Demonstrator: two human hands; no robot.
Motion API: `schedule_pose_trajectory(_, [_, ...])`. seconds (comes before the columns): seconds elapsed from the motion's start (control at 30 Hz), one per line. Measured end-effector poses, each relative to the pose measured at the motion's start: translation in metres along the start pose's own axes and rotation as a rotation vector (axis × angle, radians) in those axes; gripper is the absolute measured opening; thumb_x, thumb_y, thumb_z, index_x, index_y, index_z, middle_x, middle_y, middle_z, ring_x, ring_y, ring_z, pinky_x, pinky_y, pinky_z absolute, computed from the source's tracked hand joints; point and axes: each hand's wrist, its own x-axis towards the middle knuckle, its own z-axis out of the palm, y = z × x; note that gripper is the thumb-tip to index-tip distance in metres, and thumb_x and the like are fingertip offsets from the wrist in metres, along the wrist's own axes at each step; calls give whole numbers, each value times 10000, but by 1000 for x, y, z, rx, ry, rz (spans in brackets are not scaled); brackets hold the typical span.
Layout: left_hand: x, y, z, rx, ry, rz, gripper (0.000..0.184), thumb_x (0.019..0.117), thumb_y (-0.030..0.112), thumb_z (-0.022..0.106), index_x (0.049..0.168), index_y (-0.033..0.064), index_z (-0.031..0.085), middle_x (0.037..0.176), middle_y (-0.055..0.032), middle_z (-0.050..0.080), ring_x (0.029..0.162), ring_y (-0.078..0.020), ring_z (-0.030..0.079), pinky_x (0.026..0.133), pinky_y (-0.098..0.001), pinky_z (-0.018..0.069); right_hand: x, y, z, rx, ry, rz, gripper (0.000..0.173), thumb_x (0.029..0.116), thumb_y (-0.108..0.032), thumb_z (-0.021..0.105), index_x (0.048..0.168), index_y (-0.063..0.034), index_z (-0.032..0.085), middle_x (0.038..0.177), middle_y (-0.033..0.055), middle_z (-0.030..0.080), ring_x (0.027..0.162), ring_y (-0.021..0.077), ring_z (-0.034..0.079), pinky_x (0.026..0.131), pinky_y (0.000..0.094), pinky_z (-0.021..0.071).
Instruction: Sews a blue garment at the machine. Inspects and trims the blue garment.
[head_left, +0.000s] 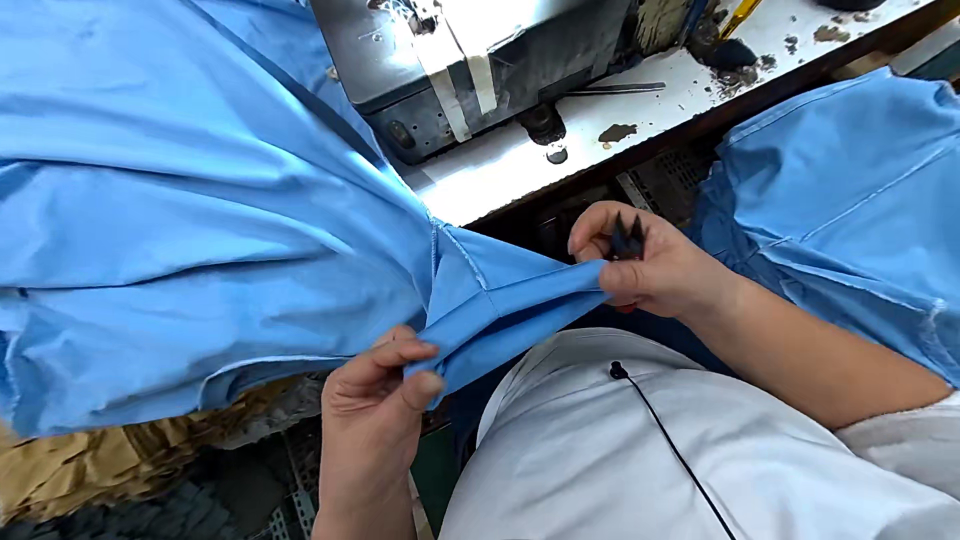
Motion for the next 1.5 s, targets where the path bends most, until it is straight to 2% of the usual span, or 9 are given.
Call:
schedule_pose_trajectory(0.27, [-5,-10,10,540,243,392,130,998,231,678,1078,195,773,982,133,704,937,16,641,842,-163,530,-1,-32,26,-1196,46,-642,153,950,-91,658,1019,-56,790,719,30,536,654,45,491,579,146,386])
schedule_pose_trajectory(0.43, [56,13,39,36,436,295,184,1086,177,474,1079,166,657,1039,18,755,1043,-140,722,935,-349,601,36,-42,43,-1260,10,-857,165,1017,-130,630,1052,-35,761,894,96,736,780,159,668,651,272,521])
schedule_pose_trajectory(0.53, [125,77,29,484,374,809,145,1085,104,462,1116,109,603,1012,89,690,966,-19,665,867,-226,554,72,-60,63,-1126,21,-963,233,1021,-94,599,1216,-59,722,700,71,628,604,165,577,550,288,461])
schedule_pose_trajectory(0.67, [241,99,2,1125,59,1181,179,1043,110,576,1071,-43,665,1006,-207,672,1009,-254,629,923,-368,480,118,-49,50,-1215,109,-608,282,907,-38,631,1161,-71,751,738,74,678,653,201,669,575,367,550])
schedule_pose_trajectory(0.77, [274,51,1,1273,-98,746,183,1010,102,606,1024,-42,718,985,-225,696,942,-318,683,862,-451,547,129,-27,25,-938,94,-68,278,1047,-106,501,1166,-19,736,936,106,743,838,163,701,800,359,572])
schedule_pose_trajectory(0.87, [277,41,12,1402,-70,227,164,979,91,621,1033,13,755,961,-198,725,882,-367,702,782,-619,535,122,-25,9,-586,114,172,296,1072,-149,487,1217,-19,709,913,58,722,705,42,644,672,218,543])
schedule_pose_trajectory(1.2, [384,-10,-29,1282,-171,575,302,968,106,645,1185,-104,653,1191,-310,667,1164,-437,635,1028,-558,466,155,-30,-11,-443,272,136,263,1057,-121,499,1150,-2,715,789,-9,692,590,-19,565,565,161,481])
schedule_pose_trajectory(1.4, [403,-12,-34,1412,-127,155,403,1029,177,601,1333,-86,584,1357,-299,601,1318,-432,555,1130,-568,387,156,-18,-10,-428,323,101,254,1053,-103,504,1122,4,723,773,-28,698,574,-42,547,553,134,460])
schedule_pose_trajectory(1.5, [376,-9,-35,1439,-53,680,247,960,158,627,1089,-45,687,1073,-279,694,1034,-440,677,896,-577,523,170,-10,-15,-427,357,89,217,1042,-92,537,1080,-2,731,780,3,717,560,-4,587,543,171,506])
